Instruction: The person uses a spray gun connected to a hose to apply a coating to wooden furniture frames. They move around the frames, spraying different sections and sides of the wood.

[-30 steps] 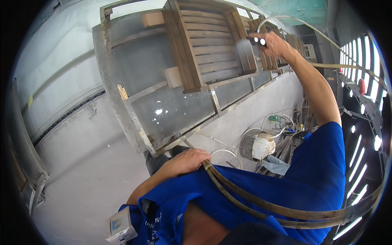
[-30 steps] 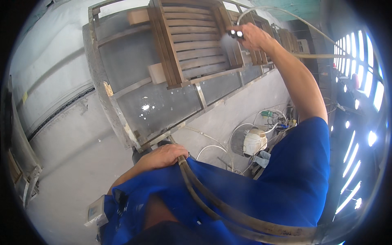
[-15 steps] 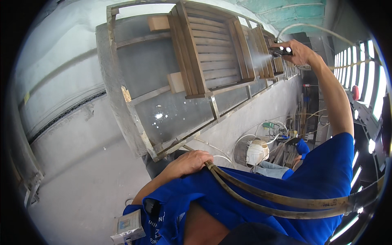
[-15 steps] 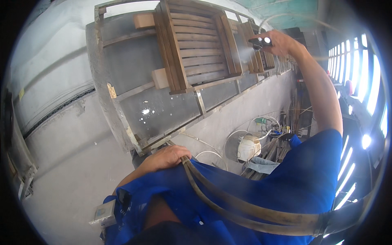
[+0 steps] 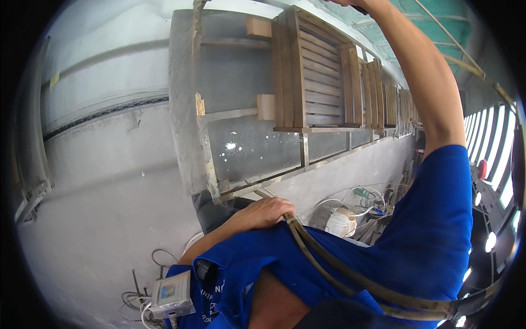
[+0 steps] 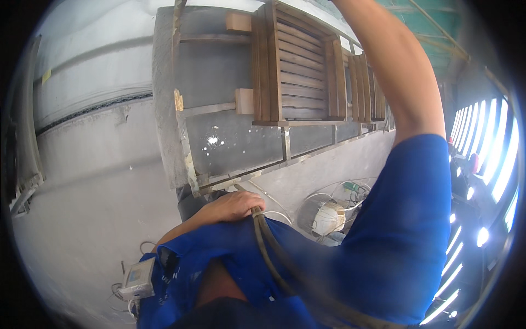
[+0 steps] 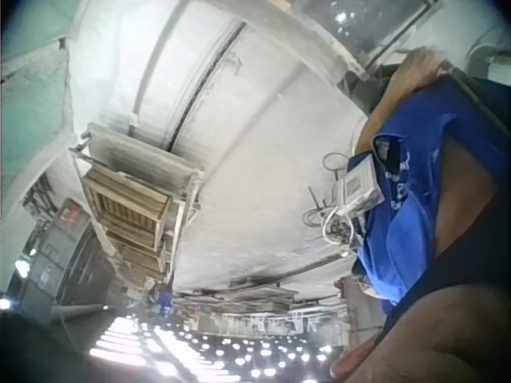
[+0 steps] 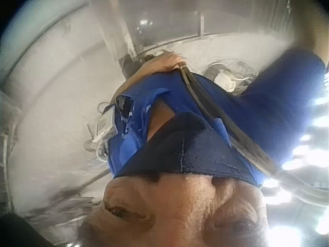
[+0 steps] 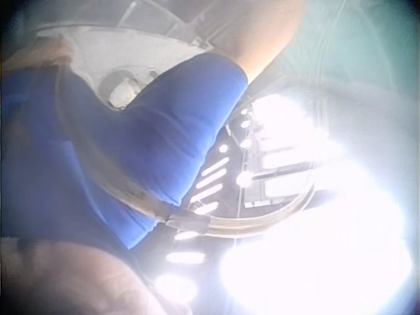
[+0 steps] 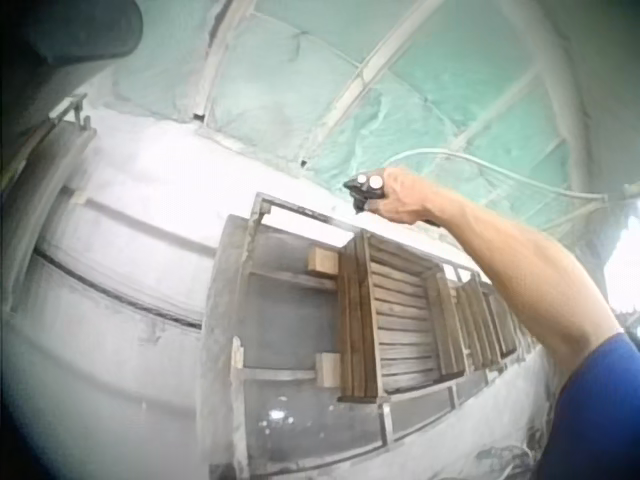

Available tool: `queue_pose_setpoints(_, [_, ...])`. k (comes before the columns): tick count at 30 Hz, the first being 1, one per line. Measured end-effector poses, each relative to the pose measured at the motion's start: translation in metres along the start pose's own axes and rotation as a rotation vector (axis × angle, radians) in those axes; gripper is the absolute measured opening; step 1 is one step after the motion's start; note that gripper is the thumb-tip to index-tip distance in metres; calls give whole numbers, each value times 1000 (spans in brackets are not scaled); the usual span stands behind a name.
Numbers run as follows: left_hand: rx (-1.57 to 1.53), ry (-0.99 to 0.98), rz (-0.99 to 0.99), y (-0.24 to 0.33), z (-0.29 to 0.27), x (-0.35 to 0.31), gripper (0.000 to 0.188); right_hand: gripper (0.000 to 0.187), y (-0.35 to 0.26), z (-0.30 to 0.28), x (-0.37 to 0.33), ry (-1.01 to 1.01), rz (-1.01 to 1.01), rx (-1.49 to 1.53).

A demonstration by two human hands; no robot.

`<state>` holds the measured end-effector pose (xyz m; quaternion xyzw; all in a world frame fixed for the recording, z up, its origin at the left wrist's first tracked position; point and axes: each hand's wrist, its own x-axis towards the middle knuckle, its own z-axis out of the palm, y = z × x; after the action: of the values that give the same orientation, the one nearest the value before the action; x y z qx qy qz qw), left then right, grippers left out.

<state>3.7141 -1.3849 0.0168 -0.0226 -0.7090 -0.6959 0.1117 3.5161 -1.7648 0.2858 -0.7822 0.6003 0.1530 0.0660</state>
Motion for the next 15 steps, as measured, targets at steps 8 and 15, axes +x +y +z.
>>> queue_pose_setpoints(8, [-75, 108, 52, -1, -2, -18, 15, 46, -80, 10, -46, -471, 82, 91])
queue_pose_setpoints(15, [-65, 47, 52, 5, -9, -26, 13, 56, -96, -4, -110, -638, 14, 267])
